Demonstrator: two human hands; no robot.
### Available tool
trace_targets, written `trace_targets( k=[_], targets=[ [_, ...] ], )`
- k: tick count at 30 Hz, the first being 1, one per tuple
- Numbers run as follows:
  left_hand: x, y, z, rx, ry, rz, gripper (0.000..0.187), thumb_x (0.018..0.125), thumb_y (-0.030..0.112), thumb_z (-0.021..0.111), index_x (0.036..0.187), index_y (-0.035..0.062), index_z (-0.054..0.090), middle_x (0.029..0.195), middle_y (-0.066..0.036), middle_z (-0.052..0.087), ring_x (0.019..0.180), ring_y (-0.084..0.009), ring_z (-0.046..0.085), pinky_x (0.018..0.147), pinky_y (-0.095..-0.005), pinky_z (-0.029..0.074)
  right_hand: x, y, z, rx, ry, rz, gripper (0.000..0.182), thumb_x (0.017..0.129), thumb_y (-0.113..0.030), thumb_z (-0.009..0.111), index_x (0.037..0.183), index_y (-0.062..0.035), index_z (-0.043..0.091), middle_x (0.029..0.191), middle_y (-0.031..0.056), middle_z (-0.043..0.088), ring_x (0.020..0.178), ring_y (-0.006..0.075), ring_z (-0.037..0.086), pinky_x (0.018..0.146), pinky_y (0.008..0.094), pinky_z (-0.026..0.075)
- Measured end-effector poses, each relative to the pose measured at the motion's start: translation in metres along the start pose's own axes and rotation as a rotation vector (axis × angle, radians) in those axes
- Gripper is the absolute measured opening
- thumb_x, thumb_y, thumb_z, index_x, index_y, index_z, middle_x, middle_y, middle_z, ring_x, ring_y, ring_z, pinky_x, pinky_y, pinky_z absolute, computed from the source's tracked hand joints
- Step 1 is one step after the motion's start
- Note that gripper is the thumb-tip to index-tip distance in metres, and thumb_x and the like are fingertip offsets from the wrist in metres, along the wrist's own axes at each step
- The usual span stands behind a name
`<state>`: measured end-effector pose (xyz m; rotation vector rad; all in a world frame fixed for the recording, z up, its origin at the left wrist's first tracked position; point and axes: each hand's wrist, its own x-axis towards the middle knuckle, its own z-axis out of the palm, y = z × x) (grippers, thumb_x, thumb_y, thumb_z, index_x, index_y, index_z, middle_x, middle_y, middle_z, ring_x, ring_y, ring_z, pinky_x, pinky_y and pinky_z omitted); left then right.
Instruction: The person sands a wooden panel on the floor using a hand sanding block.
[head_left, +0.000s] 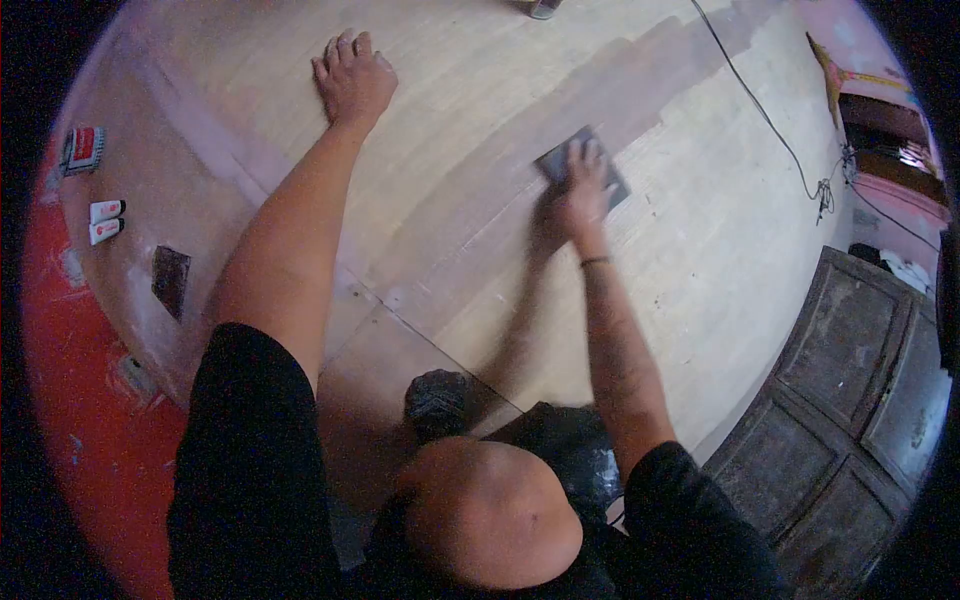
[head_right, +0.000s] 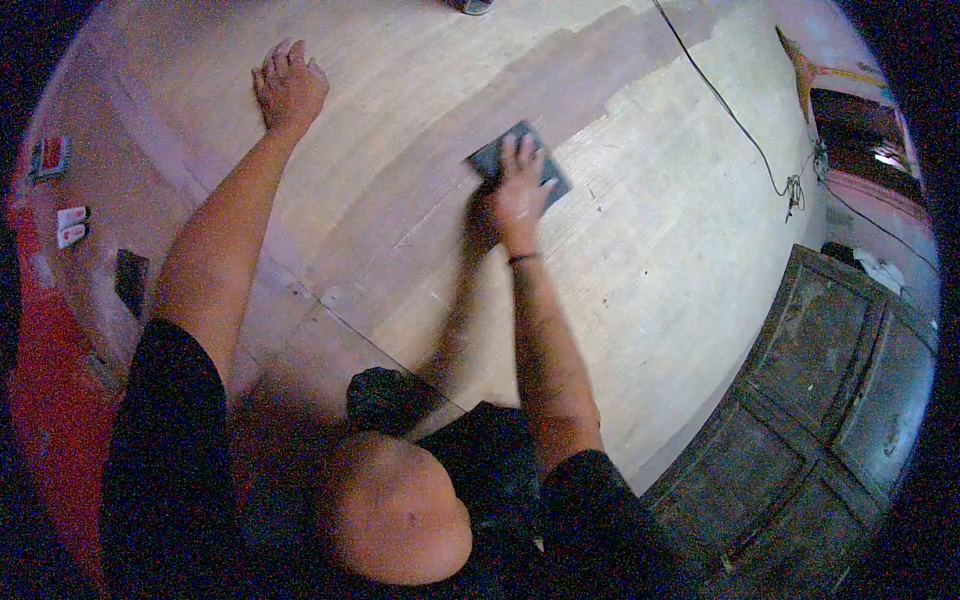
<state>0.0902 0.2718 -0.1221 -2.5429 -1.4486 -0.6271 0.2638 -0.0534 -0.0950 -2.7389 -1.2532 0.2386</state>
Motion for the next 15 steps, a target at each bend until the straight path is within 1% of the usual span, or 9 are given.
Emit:
trace_targets(
  k=[1,3,4,5,7,9,11,13,15],
  targets=[
    [0.000,0.001,0.000,-0.003,0.001,0.000,0.045,0.088,0.028,0.061,0.129,0.0077,0.057,0.139,-0.013,0.053,0.135,-0.0305,0.044,0.111,-0.0578,0.030,-0.029,-0.024,0.016,-0.196,-0.014,-0.106,0.064,0.094,-0.017,0.045,0.156,-0.0146,0.029,0.164,0.0141,0.021,0.148,0.0410,0.023,0.109,0.0737,0.019],
    [-0.001,0.001,-0.002,0.006,-0.013,-0.011,0.046,0.089,0.028,0.061,0.129,0.0077,0.057,0.139,-0.013,0.054,0.135,-0.0308,0.044,0.110,-0.0583,0.031,-0.100,-0.096,0.003,-0.352,-0.309,-0.364,0.059,0.098,-0.022,0.038,0.156,-0.0130,0.029,0.164,0.0155,0.018,0.150,0.0408,0.019,0.110,0.0730,0.018],
    [0.001,0.000,-0.003,0.009,-0.012,-0.016,0.046,0.089,0.028,0.061,0.129,0.0077,0.057,0.139,-0.013,0.054,0.135,-0.0308,0.044,0.110,-0.0583,0.031,-0.145,-0.113,0.008,-0.124,-0.269,-0.524,0.058,0.097,-0.021,0.040,0.154,-0.0121,0.032,0.164,0.0155,0.020,0.149,0.0389,0.022,0.111,0.0720,0.018],
    [0.001,-0.001,-0.005,0.000,-0.032,-0.003,0.047,0.089,0.029,0.061,0.131,0.0084,0.057,0.140,-0.014,0.053,0.134,-0.0314,0.045,0.109,-0.0583,0.032,-0.180,-0.122,0.008,0.111,-0.324,-0.573,0.057,0.096,-0.019,0.044,0.152,-0.0114,0.036,0.163,0.0146,0.023,0.147,0.0373,0.027,0.112,0.0711,0.018],
    [-0.001,-0.001,-0.004,-0.008,-0.060,0.016,0.048,0.089,0.030,0.061,0.132,0.0090,0.057,0.141,-0.015,0.053,0.133,-0.0321,0.046,0.108,-0.0584,0.033,-0.175,-0.114,-0.007,0.188,-0.430,-0.605,0.058,0.092,-0.018,0.046,0.150,-0.0146,0.040,0.162,0.0119,0.028,0.149,0.0363,0.024,0.115,0.0695,0.014],
    [-0.003,-0.001,0.000,-0.009,0.048,0.027,0.045,0.087,0.028,0.063,0.127,0.0073,0.059,0.134,-0.014,0.057,0.131,-0.0315,0.048,0.108,-0.0587,0.032,-0.119,-0.083,-0.011,-0.132,-0.277,-0.497,0.060,0.091,-0.017,0.047,0.151,-0.0141,0.039,0.160,0.0114,0.031,0.149,0.0353,0.026,0.113,0.0708,0.015],
    [0.001,-0.001,0.000,-0.010,0.033,0.032,0.045,0.088,0.028,0.062,0.127,0.0072,0.059,0.133,-0.014,0.057,0.130,-0.0318,0.048,0.108,-0.0590,0.033,-0.047,-0.025,0.005,-0.117,0.042,-0.273,0.061,0.091,-0.019,0.047,0.150,-0.0096,0.038,0.157,0.0160,0.035,0.145,0.0362,0.032,0.108,0.0738,0.020],
    [-0.005,-0.001,0.001,-0.004,0.008,0.035,0.044,0.088,0.028,0.061,0.127,0.0070,0.059,0.133,-0.014,0.058,0.129,-0.0320,0.048,0.108,-0.0594,0.033,-0.012,-0.027,-0.022,-0.143,0.032,0.045,0.057,0.094,-0.019,0.042,0.148,-0.0048,0.039,0.155,0.0219,0.035,0.142,0.0418,0.034,0.109,0.0723,0.019],
    [0.000,0.000,0.001,-0.015,0.046,0.034,0.043,0.089,0.027,0.056,0.127,0.0051,0.060,0.131,-0.016,0.059,0.128,-0.0337,0.049,0.107,-0.0612,0.033,-0.044,-0.054,0.008,-0.286,0.075,-0.050,0.058,0.093,-0.019,0.043,0.148,0.0006,0.037,0.155,0.0261,0.033,0.141,0.0466,0.033,0.110,0.0703,0.021]
  ],
)
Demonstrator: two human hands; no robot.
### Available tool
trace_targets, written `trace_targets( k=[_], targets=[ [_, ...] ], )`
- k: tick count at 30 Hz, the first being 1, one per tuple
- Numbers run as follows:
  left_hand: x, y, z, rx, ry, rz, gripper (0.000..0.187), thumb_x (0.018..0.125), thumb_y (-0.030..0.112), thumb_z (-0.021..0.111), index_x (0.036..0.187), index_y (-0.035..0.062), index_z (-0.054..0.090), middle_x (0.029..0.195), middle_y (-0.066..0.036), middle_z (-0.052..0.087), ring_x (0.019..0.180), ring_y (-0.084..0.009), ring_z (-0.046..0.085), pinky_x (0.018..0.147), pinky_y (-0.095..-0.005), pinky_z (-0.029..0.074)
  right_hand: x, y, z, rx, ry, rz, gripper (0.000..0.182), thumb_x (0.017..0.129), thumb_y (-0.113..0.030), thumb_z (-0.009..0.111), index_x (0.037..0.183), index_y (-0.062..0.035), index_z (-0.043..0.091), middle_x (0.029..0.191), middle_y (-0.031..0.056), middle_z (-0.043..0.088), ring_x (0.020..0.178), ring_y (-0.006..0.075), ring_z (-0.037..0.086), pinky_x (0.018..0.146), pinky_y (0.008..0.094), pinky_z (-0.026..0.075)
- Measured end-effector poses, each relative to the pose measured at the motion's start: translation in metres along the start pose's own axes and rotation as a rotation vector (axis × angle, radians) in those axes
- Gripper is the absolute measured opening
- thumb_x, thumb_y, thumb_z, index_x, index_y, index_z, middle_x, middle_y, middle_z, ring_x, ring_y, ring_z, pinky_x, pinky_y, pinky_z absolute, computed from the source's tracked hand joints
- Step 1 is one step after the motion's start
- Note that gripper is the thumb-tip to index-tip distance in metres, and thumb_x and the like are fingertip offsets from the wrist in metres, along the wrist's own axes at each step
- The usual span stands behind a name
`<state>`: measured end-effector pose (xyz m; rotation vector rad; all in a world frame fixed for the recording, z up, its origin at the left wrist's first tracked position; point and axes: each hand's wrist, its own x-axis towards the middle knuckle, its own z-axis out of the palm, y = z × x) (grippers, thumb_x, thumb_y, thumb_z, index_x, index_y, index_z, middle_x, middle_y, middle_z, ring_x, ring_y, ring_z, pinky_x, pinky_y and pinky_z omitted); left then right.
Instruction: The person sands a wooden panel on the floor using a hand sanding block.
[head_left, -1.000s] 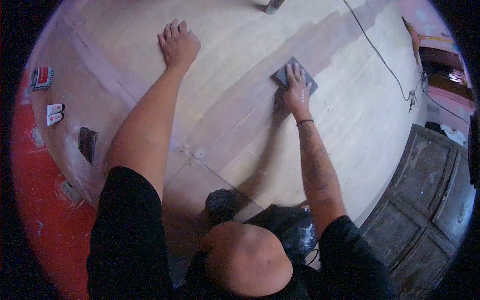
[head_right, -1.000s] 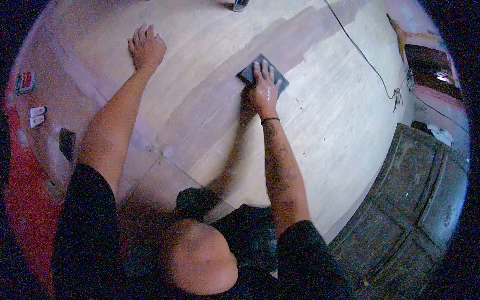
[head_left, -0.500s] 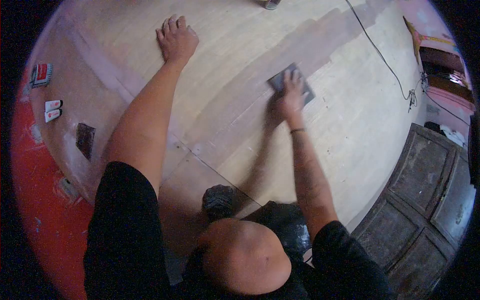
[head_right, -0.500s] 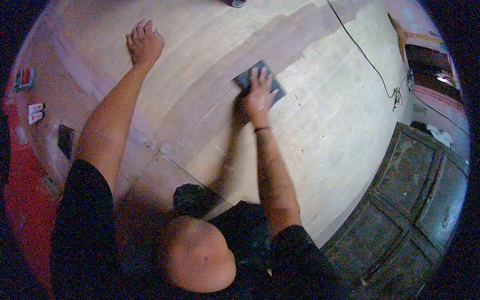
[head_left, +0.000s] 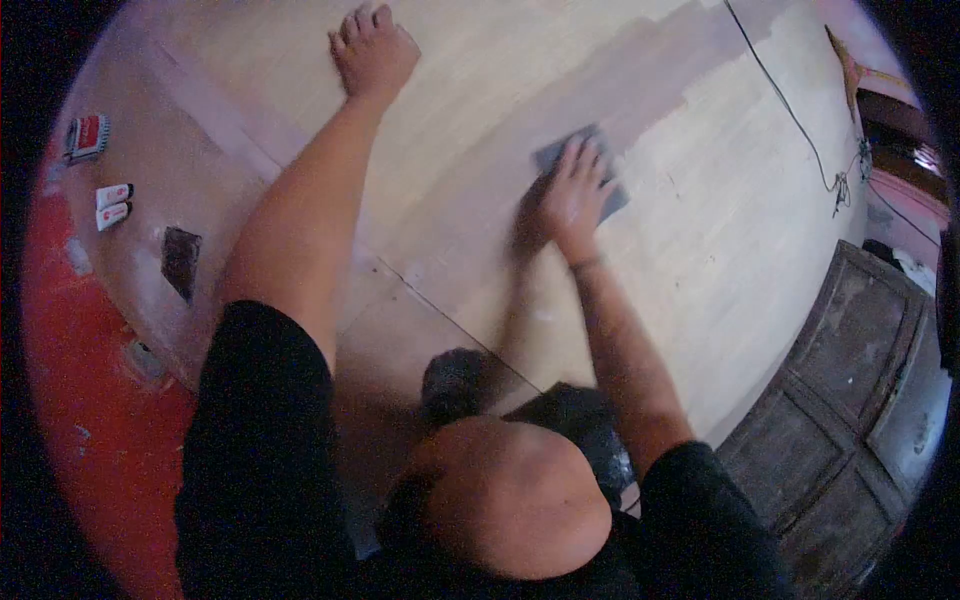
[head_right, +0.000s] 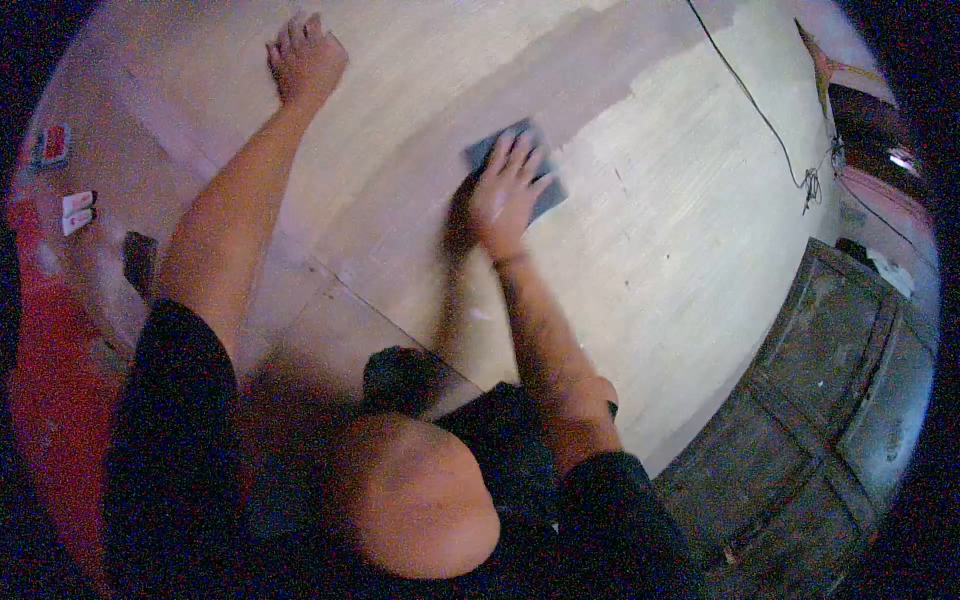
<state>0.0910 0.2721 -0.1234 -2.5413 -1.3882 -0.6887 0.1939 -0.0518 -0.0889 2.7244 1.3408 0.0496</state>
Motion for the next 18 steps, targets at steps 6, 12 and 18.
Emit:
trace_targets(
  k=[6,12,18],
  targets=[
    [-0.006,0.003,-0.001,-0.014,-0.044,-0.067,0.044,0.091,0.024,0.053,0.129,0.0023,0.057,0.140,-0.020,0.051,0.134,-0.0361,0.043,0.115,-0.0590,0.024,-0.156,-0.124,-0.055,0.324,-0.246,-0.340,0.063,0.090,-0.017,0.048,0.149,0.0024,0.036,0.159,0.0267,0.022,0.145,0.0498,0.022,0.111,0.0711,0.020],
    [0.001,0.006,-0.027,-0.134,-0.109,-0.091,0.046,0.088,0.024,0.061,0.129,0.0024,0.056,0.143,-0.018,0.047,0.138,-0.0349,0.038,0.114,-0.0582,0.025,-0.162,-0.109,-0.048,0.403,-0.209,-0.389,0.063,0.088,-0.017,0.052,0.149,-0.0063,0.040,0.159,0.0208,0.027,0.144,0.0449,0.028,0.111,0.0682,0.023],
    [0.006,0.008,-0.038,-0.176,-0.154,-0.127,0.047,0.087,0.022,0.063,0.129,0.0023,0.055,0.143,-0.019,0.046,0.138,-0.0349,0.037,0.115,-0.0581,0.024,-0.151,-0.087,-0.039,0.531,-0.256,-0.468,0.064,0.090,-0.020,0.052,0.152,-0.0118,0.037,0.160,0.0088,0.031,0.142,0.0344,0.035,0.112,0.0669,0.022]
  ],
)
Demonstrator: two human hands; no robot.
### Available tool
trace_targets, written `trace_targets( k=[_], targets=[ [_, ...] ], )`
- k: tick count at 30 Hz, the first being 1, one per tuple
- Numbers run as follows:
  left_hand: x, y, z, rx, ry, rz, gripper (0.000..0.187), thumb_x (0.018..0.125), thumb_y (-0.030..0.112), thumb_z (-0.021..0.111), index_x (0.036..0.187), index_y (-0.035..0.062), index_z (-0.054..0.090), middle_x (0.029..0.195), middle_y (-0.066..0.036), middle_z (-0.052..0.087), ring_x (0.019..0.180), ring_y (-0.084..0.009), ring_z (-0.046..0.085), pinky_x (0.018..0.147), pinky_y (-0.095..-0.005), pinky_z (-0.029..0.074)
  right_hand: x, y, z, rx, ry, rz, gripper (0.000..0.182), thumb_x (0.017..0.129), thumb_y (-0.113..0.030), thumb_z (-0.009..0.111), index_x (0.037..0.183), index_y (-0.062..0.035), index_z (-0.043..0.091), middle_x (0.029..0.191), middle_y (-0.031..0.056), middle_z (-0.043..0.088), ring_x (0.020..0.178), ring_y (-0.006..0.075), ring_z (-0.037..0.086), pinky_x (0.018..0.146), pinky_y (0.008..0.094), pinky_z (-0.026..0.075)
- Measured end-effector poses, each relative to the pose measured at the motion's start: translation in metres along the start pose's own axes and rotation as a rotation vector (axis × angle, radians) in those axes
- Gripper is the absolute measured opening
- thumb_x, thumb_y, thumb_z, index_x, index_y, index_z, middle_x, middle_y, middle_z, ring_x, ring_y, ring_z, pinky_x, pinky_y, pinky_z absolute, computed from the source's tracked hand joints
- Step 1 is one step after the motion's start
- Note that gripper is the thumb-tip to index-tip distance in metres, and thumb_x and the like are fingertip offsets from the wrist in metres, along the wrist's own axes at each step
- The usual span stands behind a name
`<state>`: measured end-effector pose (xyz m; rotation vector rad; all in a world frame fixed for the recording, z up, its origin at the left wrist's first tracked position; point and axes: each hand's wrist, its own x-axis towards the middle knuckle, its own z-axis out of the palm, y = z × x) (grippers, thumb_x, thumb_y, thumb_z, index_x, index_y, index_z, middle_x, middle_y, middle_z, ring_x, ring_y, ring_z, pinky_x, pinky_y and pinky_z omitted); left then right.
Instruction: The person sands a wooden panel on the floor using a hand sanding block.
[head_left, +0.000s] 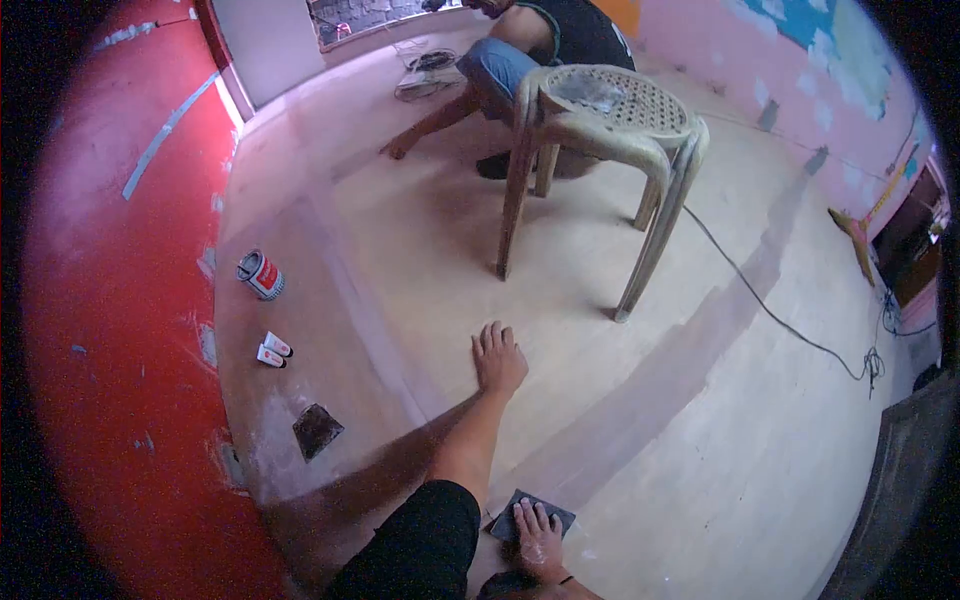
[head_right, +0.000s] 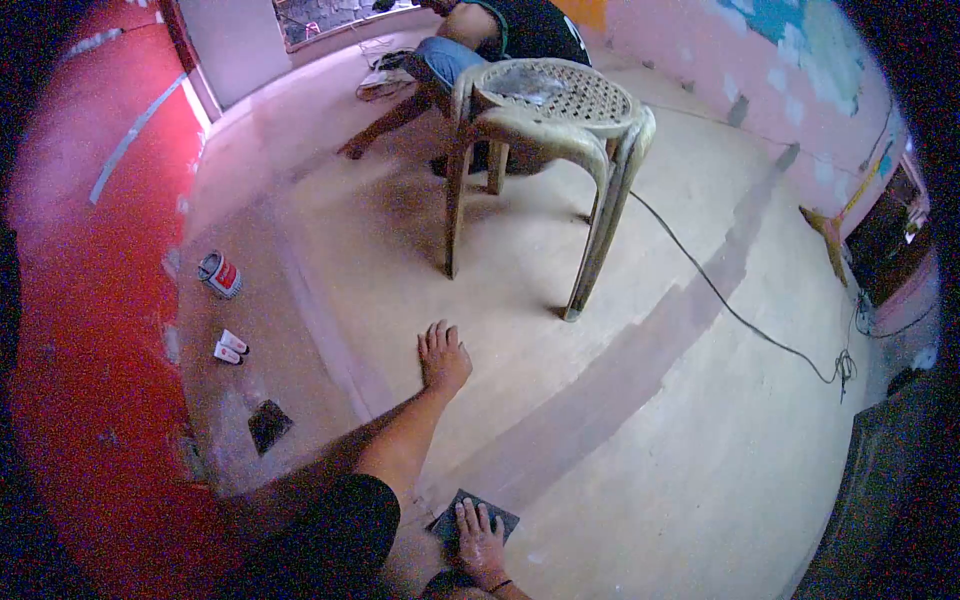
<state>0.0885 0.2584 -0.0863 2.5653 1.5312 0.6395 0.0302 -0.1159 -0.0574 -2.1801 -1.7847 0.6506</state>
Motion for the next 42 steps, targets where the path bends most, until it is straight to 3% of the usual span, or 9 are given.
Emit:
trace_targets(
  k=[11,18,26,33,34,35,39,40,42],
  targets=[
    [-0.003,-0.001,0.002,-0.017,0.019,-0.009,0.051,0.084,0.022,0.065,0.130,0.0028,0.054,0.143,-0.018,0.047,0.137,-0.0351,0.039,0.114,-0.0582,0.026,0.011,-0.018,-0.004,-0.069,-0.015,0.070,0.059,0.091,-0.020,0.049,0.148,-0.0095,0.042,0.148,0.0152,0.046,0.134,0.0403,0.043,0.108,0.0703,0.027],
    [-0.003,-0.002,-0.001,0.003,0.017,0.009,0.053,0.084,0.022,0.066,0.132,0.0032,0.052,0.144,-0.018,0.045,0.138,-0.0346,0.037,0.115,-0.0583,0.026,0.005,0.036,-0.019,-0.113,-0.253,-0.394,0.058,0.094,-0.022,0.045,0.151,-0.0185,0.038,0.162,0.0093,0.026,0.146,0.0352,0.030,0.113,0.0703,0.020],
    [-0.001,0.000,-0.002,0.002,-0.011,-0.010,0.054,0.085,0.022,0.066,0.133,0.0023,0.051,0.145,-0.018,0.044,0.139,-0.0349,0.036,0.115,-0.0588,0.025,0.075,0.177,-0.098,-0.214,0.194,0.317,0.061,0.079,-0.034,0.070,0.138,-0.0251,0.057,0.153,0.0257,0.036,0.140,0.0464,0.035,0.110,0.0674,0.023],
    [-0.008,-0.016,0.049,0.299,0.051,0.065,0.053,0.093,0.026,0.046,0.139,-0.0001,0.051,0.143,-0.023,0.050,0.135,-0.0396,0.044,0.116,-0.0617,0.021,0.030,0.076,-0.058,-0.234,-0.393,-0.576,0.052,0.097,-0.025,0.044,0.148,-0.0212,0.043,0.161,0.0136,0.027,0.146,0.0412,0.027,0.114,0.0706,0.014],
    [-0.008,-0.015,0.041,0.328,0.000,0.059,0.053,0.093,0.027,0.047,0.138,0.0015,0.053,0.143,-0.024,0.051,0.134,-0.0389,0.046,0.115,-0.0613,0.022,0.039,0.090,-0.063,-0.629,-0.211,-0.559,0.052,0.097,-0.024,0.041,0.149,-0.0195,0.040,0.162,0.0125,0.027,0.146,0.0396,0.028,0.114,0.0707,0.013],
    [-0.007,-0.018,0.045,0.397,0.002,0.092,0.052,0.093,0.029,0.048,0.138,0.0035,0.054,0.143,-0.023,0.051,0.133,-0.0378,0.046,0.115,-0.0604,0.024,0.053,0.122,-0.079,-0.125,-0.260,-0.301,0.050,0.098,-0.025,0.042,0.147,-0.0192,0.044,0.160,0.0132,0.032,0.145,0.0388,0.030,0.114,0.0700,0.013],
    [0.000,-0.023,0.040,0.188,0.116,0.131,0.048,0.090,0.032,0.059,0.131,0.0073,0.057,0.137,-0.016,0.055,0.130,-0.0338,0.048,0.106,-0.0591,0.036,0.053,0.187,-0.073,0.081,0.164,0.171,0.046,0.097,-0.025,0.044,0.141,-0.0188,0.053,0.152,0.0147,0.044,0.144,0.0358,0.034,0.116,0.0604,0.019],
    [-0.002,-0.022,0.043,0.183,0.111,0.125,0.048,0.090,0.032,0.059,0.131,0.0073,0.057,0.137,-0.016,0.055,0.130,-0.0338,0.048,0.106,-0.0591,0.036,0.062,0.176,-0.058,-0.128,0.238,0.186,0.046,0.096,-0.021,0.043,0.140,-0.0183,0.055,0.151,0.0153,0.045,0.142,0.0355,0.037,0.119,0.0539,0.019],
    [-0.002,-0.021,0.043,0.221,0.177,0.119,0.048,0.088,0.032,0.062,0.130,0.0078,0.058,0.136,-0.015,0.056,0.130,-0.0328,0.049,0.105,-0.0589,0.037,0.035,0.110,-0.049,-0.232,-0.159,-0.323,0.047,0.095,-0.022,0.046,0.142,-0.0257,0.053,0.154,0.0083,0.042,0.145,0.0334,0.033,0.118,0.0659,0.012]
  ],
)
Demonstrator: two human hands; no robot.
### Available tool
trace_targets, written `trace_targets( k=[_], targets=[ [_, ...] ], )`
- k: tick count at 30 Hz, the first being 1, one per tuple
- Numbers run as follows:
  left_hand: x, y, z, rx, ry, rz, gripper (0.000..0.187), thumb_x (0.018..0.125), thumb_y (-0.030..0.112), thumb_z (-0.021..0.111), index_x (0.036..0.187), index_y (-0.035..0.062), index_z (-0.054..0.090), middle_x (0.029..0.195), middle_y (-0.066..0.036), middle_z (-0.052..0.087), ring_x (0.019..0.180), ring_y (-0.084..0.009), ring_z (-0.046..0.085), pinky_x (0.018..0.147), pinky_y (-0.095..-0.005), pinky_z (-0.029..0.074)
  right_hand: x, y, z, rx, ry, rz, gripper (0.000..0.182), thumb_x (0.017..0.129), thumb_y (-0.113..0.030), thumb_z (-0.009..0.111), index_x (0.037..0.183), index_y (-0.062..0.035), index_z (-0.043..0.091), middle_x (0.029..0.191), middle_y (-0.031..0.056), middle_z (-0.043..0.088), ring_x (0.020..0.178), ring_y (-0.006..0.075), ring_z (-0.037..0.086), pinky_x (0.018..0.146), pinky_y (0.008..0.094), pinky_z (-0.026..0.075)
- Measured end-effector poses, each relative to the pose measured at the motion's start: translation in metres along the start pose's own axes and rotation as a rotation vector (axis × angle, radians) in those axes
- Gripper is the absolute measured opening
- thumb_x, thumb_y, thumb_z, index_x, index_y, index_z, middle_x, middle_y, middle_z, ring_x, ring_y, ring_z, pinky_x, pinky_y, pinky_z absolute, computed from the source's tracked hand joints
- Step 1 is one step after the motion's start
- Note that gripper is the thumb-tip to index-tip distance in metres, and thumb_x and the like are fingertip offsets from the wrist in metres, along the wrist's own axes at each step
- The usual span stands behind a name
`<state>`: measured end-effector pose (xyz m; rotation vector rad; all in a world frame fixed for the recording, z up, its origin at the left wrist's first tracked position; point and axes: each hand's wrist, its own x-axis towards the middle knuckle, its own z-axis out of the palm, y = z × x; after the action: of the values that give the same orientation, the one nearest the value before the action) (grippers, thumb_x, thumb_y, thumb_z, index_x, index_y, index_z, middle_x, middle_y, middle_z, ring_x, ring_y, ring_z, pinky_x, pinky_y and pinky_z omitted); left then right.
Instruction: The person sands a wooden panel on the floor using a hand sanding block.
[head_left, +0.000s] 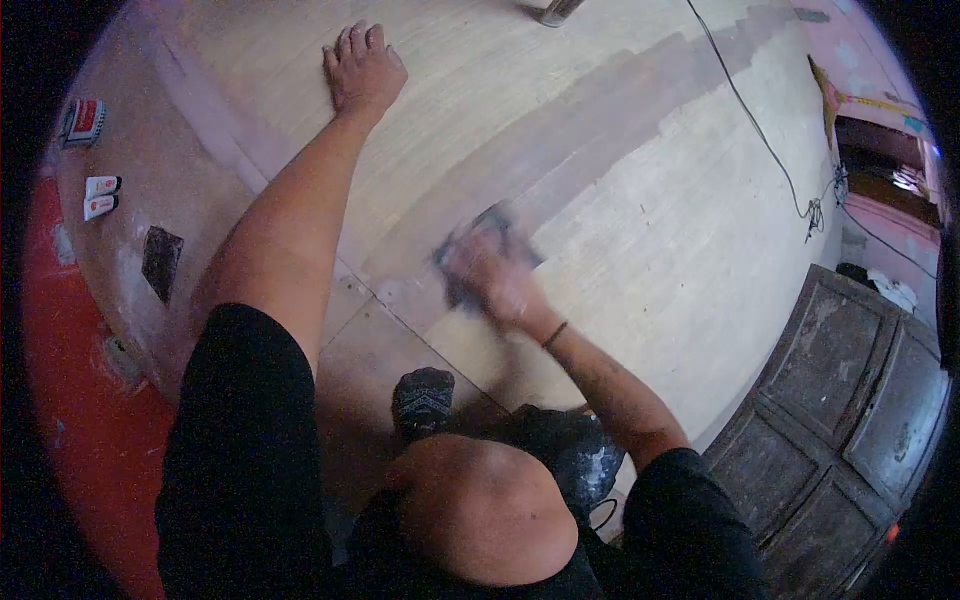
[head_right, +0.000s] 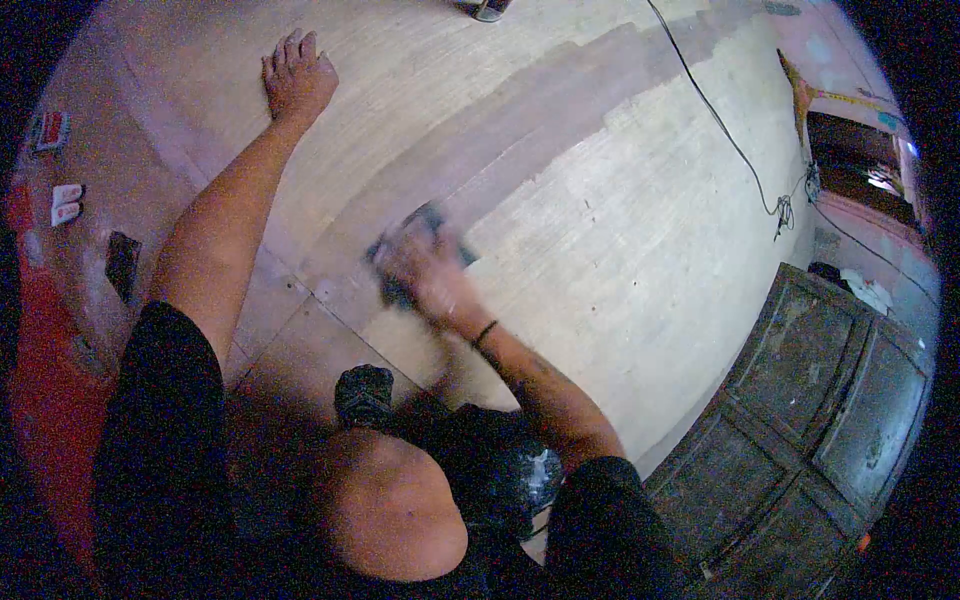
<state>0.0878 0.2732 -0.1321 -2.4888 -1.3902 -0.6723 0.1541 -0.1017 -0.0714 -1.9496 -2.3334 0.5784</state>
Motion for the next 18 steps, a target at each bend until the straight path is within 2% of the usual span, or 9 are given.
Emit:
trace_targets(
  k=[3,5,6,9,10,12,13,15,18],
  targets=[
    [0.003,0.001,-0.013,-0.021,-0.146,-0.011,0.049,0.091,0.031,0.057,0.133,0.0072,0.055,0.142,-0.015,0.051,0.136,-0.0320,0.043,0.110,-0.0571,0.030,-0.009,0.002,-0.009,0.125,-0.067,-0.241,0.046,0.096,-0.022,0.043,0.140,-0.0292,0.054,0.154,0.0065,0.041,0.146,0.0322,0.031,0.120,0.0629,0.011],
    [0.002,-0.003,-0.003,0.010,-0.126,0.001,0.049,0.091,0.033,0.057,0.133,0.0082,0.056,0.141,-0.015,0.052,0.134,-0.0327,0.045,0.109,-0.0580,0.032,0.001,0.067,-0.019,-0.034,0.115,-0.001,0.041,0.093,-0.021,0.050,0.132,-0.0235,0.062,0.155,0.0100,0.041,0.145,0.0334,0.033,0.119,0.0572,0.019],
    [0.002,-0.005,0.001,0.037,-0.094,0.021,0.050,0.091,0.035,0.058,0.133,0.0093,0.057,0.140,-0.015,0.054,0.132,-0.0334,0.048,0.108,-0.0588,0.034,0.007,0.097,-0.035,0.167,0.174,0.329,0.043,0.090,-0.018,0.055,0.133,-0.0192,0.061,0.149,0.0156,0.047,0.138,0.0371,0.041,0.117,0.0491,0.029],
    [0.014,0.014,-0.043,-0.129,-0.319,-0.160,0.047,0.096,0.022,0.053,0.136,-0.0007,0.050,0.148,-0.019,0.043,0.140,-0.0321,0.036,0.119,-0.0506,0.022,0.010,0.132,0.001,0.284,0.444,0.606,0.047,0.090,-0.019,0.057,0.136,-0.0224,0.059,0.151,0.0179,0.043,0.139,0.0372,0.039,0.118,0.0523,0.025],
    [0.015,0.011,-0.031,-0.136,-0.310,-0.157,0.047,0.096,0.022,0.053,0.136,-0.0007,0.050,0.148,-0.019,0.043,0.140,-0.0321,0.036,0.119,-0.0506,0.022,0.015,0.078,-0.002,-0.286,0.252,0.359,0.042,0.096,-0.020,0.050,0.137,-0.0264,0.059,0.156,0.0144,0.038,0.141,0.0374,0.037,0.118,0.0571,0.021],
    [0.002,-0.004,0.006,0.063,-0.108,-0.004,0.051,0.092,0.035,0.055,0.136,0.0093,0.055,0.142,-0.015,0.052,0.132,-0.0338,0.048,0.109,-0.0586,0.032,0.007,0.000,-0.013,0.146,0.087,-0.021,0.044,0.096,-0.019,0.048,0.136,-0.0337,0.059,0.156,0.0107,0.038,0.145,0.0359,0.031,0.118,0.0626,0.016],
    [0.004,0.000,-0.005,0.060,-0.113,0.000,0.051,0.092,0.035,0.055,0.136,0.0093,0.055,0.142,-0.015,0.052,0.132,-0.0338,0.048,0.109,-0.0586,0.032,0.005,0.006,-0.012,0.151,0.085,-0.015,0.044,0.096,-0.019,0.048,0.136,-0.0337,0.059,0.156,0.0107,0.038,0.145,0.0359,0.031,0.118,0.0626,0.016],
    [0.009,0.013,-0.041,-0.124,-0.304,-0.129,0.047,0.096,0.023,0.052,0.137,-0.0013,0.050,0.148,-0.020,0.042,0.141,-0.0322,0.034,0.119,-0.0515,0.022,0.000,0.034,-0.008,0.152,0.036,-0.251,0.045,0.094,-0.019,0.049,0.133,-0.0370,0.060,0.156,0.0087,0.039,0.147,0.0357,0.029,0.119,0.0613,0.014],
    [0.010,0.012,-0.041,-0.162,-0.306,-0.149,0.048,0.096,0.023,0.052,0.137,-0.0013,0.050,0.147,-0.019,0.043,0.141,-0.0317,0.034,0.118,-0.0524,0.022,0.011,0.122,-0.024,0.083,0.275,0.274,0.045,0.097,-0.023,0.045,0.139,-0.0347,0.056,0.159,0.0153,0.032,0.145,0.0373,0.032,0.117,0.0628,0.018]
  ],
)
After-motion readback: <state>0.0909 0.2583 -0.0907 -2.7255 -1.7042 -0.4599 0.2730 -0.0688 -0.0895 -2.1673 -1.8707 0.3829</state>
